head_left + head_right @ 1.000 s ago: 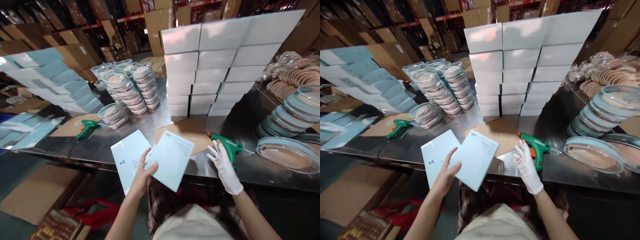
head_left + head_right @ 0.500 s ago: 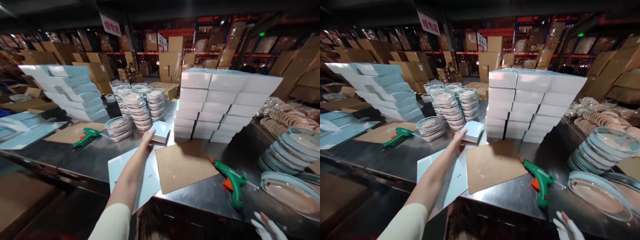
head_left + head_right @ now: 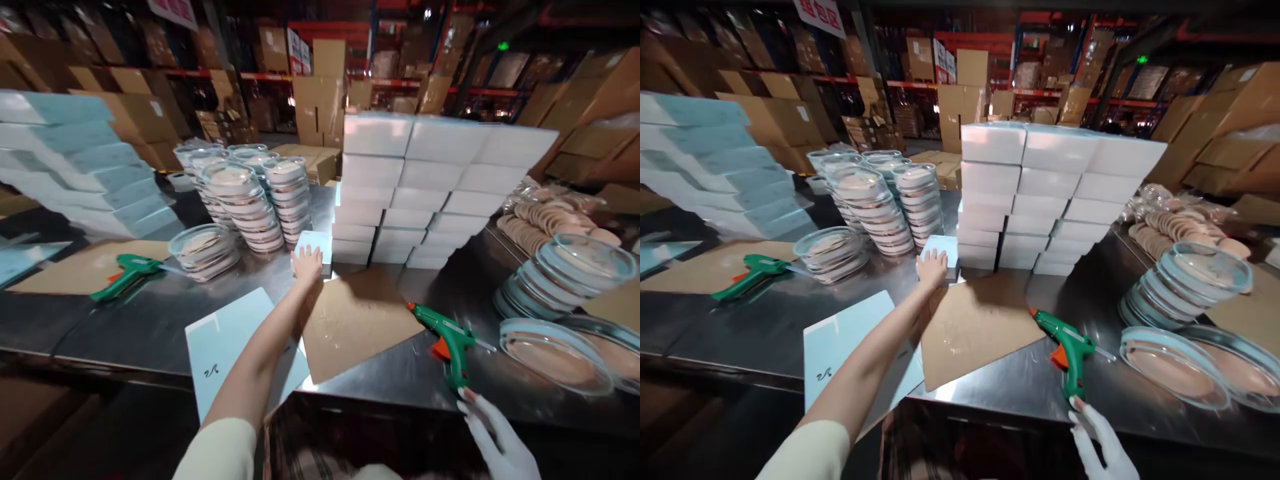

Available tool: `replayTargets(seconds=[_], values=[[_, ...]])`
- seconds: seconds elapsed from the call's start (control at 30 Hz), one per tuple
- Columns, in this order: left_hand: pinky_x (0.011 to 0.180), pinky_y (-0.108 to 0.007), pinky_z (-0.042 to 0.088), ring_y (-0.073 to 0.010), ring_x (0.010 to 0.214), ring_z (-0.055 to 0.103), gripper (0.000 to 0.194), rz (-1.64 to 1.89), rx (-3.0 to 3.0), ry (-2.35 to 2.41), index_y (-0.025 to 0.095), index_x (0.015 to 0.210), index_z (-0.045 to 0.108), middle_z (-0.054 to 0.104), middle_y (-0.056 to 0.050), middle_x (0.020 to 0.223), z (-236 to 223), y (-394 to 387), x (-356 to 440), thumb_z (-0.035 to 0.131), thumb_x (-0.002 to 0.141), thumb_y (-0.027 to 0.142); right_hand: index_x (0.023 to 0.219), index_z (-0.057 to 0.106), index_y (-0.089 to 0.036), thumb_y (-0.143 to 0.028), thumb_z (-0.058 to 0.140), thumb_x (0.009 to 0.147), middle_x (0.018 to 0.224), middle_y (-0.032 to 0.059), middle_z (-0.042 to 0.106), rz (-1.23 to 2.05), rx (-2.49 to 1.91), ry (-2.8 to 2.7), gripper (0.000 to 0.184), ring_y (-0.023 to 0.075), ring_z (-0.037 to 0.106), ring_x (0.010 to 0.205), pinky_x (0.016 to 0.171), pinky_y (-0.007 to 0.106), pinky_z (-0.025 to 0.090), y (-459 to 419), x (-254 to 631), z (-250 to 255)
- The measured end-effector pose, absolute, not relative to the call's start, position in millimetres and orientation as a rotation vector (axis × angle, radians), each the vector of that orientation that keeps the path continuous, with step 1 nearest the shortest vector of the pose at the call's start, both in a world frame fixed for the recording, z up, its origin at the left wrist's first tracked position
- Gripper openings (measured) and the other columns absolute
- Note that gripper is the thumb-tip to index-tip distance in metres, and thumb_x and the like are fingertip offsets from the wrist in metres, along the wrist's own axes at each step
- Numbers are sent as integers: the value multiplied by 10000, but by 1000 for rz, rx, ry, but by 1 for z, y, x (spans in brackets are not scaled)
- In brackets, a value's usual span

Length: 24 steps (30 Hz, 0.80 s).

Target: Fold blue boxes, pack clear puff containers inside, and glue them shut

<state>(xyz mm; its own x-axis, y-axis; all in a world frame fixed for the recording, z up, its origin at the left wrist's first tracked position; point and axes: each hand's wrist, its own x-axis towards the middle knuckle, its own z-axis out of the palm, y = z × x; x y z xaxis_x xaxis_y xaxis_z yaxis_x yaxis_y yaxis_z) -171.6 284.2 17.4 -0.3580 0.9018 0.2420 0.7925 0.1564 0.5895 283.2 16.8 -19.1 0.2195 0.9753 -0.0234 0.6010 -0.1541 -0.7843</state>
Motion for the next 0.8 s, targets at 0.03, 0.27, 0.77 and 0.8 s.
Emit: replayTargets(seconds=[0.03, 0.27, 0.77, 0.8], values=[[1258, -706, 76, -397, 1581, 334, 422, 944, 1685, 2253, 90, 1380, 665, 493, -259, 1615, 19, 283, -172, 438, 1076, 275, 1214, 771, -279, -719, 637, 812, 1297, 55, 780, 716, -1840, -1458, 611, 314, 734, 1238, 1062, 376, 610, 14, 278, -15], [1232, -795, 122, -478, 1614, 227, 591, 626, 2079, 2167, 128, 1532, 539, 418, -262, 1667, 18, 181, -162, 542, 1033, 445, 1025, 773, -225, -692, 571, 842, 1123, 105, 808, 576, -1966, -1387, 541, 320, 763, 1065, 1059, 444, 574, 3, 282, -1], [1253, -692, 253, -417, 1456, 535, 557, 674, 2442, 2021, 178, 1562, 486, 605, -198, 1538, -53, -12, -83, 479, 1081, 458, 728, 679, -199, -338, 809, 585, 661, 49, 693, 1125, -2073, -1209, 238, 268, 703, 732, 666, 326, 529, 136, 275, 8], [1264, -709, 205, -417, 1452, 539, 550, 670, 2463, 1983, 176, 1544, 509, 621, -191, 1523, -53, -12, -84, 483, 1079, 468, 684, 647, -203, -364, 790, 592, 594, 26, 652, 1191, -1986, -1139, 234, 227, 663, 632, 592, 307, 507, 135, 280, 4]])
